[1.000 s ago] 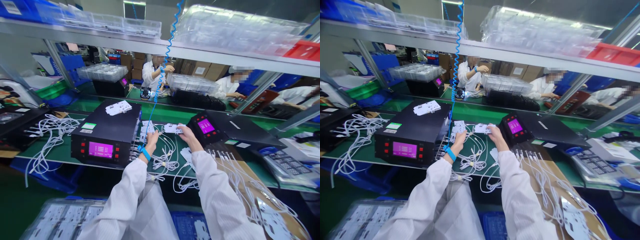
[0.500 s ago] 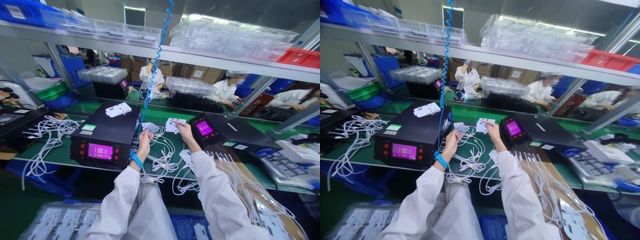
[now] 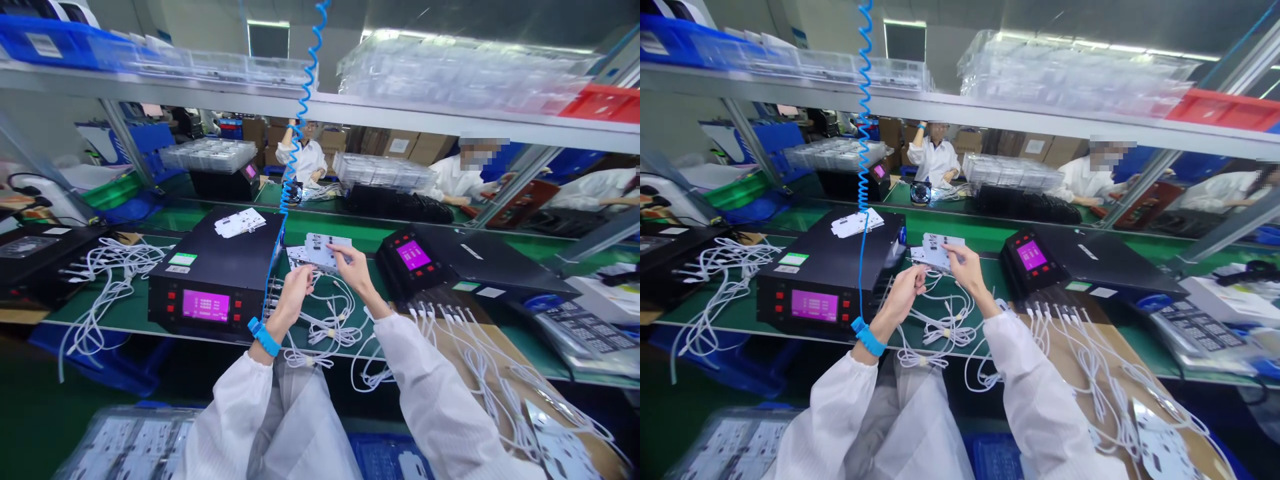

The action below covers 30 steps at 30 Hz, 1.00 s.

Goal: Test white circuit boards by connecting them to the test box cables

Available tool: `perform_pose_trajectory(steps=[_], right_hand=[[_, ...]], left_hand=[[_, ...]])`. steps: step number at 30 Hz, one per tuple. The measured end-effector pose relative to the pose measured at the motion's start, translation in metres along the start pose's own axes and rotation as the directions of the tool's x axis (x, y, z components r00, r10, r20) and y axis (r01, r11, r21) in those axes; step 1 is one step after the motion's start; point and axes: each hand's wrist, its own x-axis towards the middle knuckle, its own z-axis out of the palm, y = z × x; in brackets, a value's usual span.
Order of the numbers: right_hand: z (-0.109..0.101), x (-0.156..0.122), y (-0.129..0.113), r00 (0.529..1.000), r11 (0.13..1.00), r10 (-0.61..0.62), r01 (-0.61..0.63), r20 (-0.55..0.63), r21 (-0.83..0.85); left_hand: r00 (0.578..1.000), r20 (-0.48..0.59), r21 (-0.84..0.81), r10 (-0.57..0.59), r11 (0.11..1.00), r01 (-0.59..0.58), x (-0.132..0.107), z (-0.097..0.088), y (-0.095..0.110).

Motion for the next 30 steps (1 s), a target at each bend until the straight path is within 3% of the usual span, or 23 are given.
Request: perform_pose_trajectory(steps=[6,14,20,25,30], right_hand=[[-0.001,-0.04,-0.014,0.999,0.995,-0.034,0.034,0.004,0.095],[0.012,-0.053,-0.012,0.994,0.991,-0.11,0.11,0.005,0.075],[0.016,-0.052,-0.017,0.979,0.996,-0.049,0.064,-0.199,0.066],[0.014,-0.038,-0.021,0.894,0.998,0.002,0.028,-0.448,0.061],[0.011,-0.024,-0.017,0.863,0.948,0.202,-0.054,-0.463,0.314]], left_hand=[[0.996,0.037,0.155,0.083,0.984,-0.088,-0.006,0.005,-0.001],[0.976,0.167,0.223,0.143,0.958,-0.178,-0.01,0.011,0.011],[0.962,0.118,0.317,0.245,0.909,-0.27,-0.007,0.009,0.009],[0.933,0.069,0.503,0.352,0.796,-0.337,-0.001,0.01,-0.006],[0.898,0.193,0.625,0.396,0.655,-0.424,0.006,0.021,-0.021]])
